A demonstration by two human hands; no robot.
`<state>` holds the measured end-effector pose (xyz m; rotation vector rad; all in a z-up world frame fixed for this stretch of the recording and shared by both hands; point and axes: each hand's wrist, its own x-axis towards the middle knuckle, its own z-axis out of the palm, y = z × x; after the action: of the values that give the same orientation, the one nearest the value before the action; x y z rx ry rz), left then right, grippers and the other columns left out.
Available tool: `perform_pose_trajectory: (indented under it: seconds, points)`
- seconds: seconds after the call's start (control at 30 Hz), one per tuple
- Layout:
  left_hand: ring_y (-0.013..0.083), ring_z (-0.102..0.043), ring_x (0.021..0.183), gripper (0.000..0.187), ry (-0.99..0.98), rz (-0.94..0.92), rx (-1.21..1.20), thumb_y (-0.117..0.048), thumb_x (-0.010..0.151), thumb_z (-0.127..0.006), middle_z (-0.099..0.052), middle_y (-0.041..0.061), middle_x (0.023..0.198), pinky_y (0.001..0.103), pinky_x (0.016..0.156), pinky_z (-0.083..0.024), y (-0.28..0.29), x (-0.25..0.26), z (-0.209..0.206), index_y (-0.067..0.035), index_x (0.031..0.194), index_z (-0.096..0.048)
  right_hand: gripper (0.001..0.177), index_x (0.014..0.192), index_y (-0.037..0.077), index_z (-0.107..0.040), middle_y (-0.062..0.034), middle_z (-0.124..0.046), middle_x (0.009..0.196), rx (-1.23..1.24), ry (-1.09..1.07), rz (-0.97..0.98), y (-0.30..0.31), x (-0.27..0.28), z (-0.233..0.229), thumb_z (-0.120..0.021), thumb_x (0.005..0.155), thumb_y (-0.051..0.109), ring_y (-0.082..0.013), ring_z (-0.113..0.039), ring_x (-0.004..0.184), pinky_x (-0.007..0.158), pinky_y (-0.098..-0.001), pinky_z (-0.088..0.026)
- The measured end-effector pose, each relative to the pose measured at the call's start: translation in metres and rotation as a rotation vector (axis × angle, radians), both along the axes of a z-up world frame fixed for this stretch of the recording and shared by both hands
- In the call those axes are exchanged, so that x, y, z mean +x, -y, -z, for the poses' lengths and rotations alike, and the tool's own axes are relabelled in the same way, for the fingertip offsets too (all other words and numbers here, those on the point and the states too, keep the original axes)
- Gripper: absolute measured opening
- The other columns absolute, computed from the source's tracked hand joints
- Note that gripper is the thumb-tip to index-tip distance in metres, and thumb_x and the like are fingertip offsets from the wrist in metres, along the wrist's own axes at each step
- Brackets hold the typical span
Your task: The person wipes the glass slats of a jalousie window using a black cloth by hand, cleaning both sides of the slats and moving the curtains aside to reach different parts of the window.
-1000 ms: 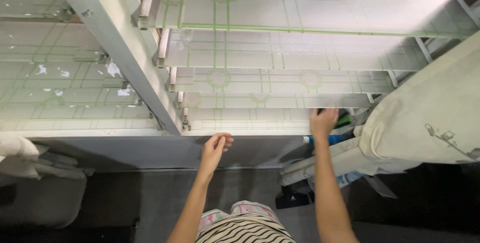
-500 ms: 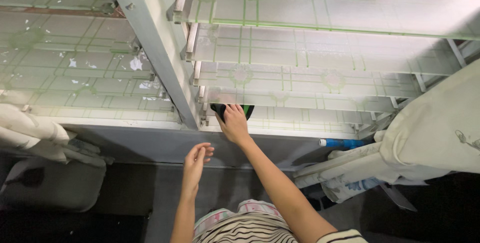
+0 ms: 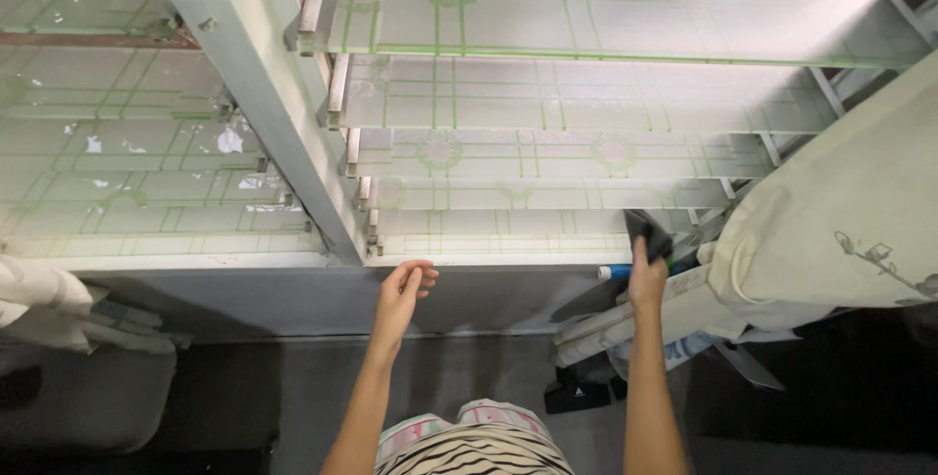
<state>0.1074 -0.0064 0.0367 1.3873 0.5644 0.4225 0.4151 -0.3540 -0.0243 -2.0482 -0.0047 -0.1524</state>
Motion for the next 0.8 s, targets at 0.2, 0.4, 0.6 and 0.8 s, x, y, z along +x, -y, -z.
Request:
perform_pose_trajectory:
  seconds: [0.2,0.4,0.6,0.8]
  points:
    - [0.0137,-0.070,0.095,0.027,-0.012,0.020,0.022,-0.020,0.104,-0.051,-0.077,0.004,0.102,0.029,0.083,-0.056,0.006,0.014,-0.010,-0.007,0.114,-0.072,0.050,0.132,-0.002,-0.058,-0.0072,-0.070,0.123,1.168,0.159,0.178,-0.017,-0.085,-0.050,-0.058,0.103,0.039,-0.0210,-0.070,0.108,0.094,-0.0341,-0.058]
    - [0.0140,-0.070,0.095,0.028,-0.003,-0.052,0.032,-0.020,0.105,-0.050,-0.077,0.004,0.102,0.030,0.084,-0.055,-0.007,-0.011,-0.030,-0.008,0.113,-0.073,0.050,0.136,-0.008,-0.050,-0.0232,-0.057,0.136,-0.035,0.665,-0.050,-0.121,-0.059,-0.091,-0.067,0.100,0.022,-0.0376,-0.057,0.124,0.107,-0.0473,-0.042]
    - [0.0155,-0.069,0.098,0.028,0.028,-0.207,-0.005,-0.018,0.105,-0.050,-0.076,0.007,0.105,0.031,0.085,-0.055,-0.024,-0.061,-0.031,-0.005,0.115,-0.072,0.045,0.127,-0.007,-0.060,-0.0235,-0.059,0.134,-0.275,0.723,-0.477,-0.299,-0.151,-0.109,-0.071,0.090,0.015,-0.0439,-0.051,0.130,0.115,-0.0519,-0.035]
    - [0.0165,-0.071,0.100,0.028,0.029,-0.293,-0.013,-0.018,0.105,-0.050,-0.077,0.008,0.106,0.032,0.087,-0.055,-0.033,-0.084,-0.020,-0.005,0.116,-0.072,0.034,0.117,-0.004,-0.065,-0.0187,-0.063,0.134,-0.248,0.835,-0.775,-0.345,-0.195,-0.151,-0.070,0.093,0.020,-0.0375,-0.056,0.129,0.114,-0.0479,-0.038]
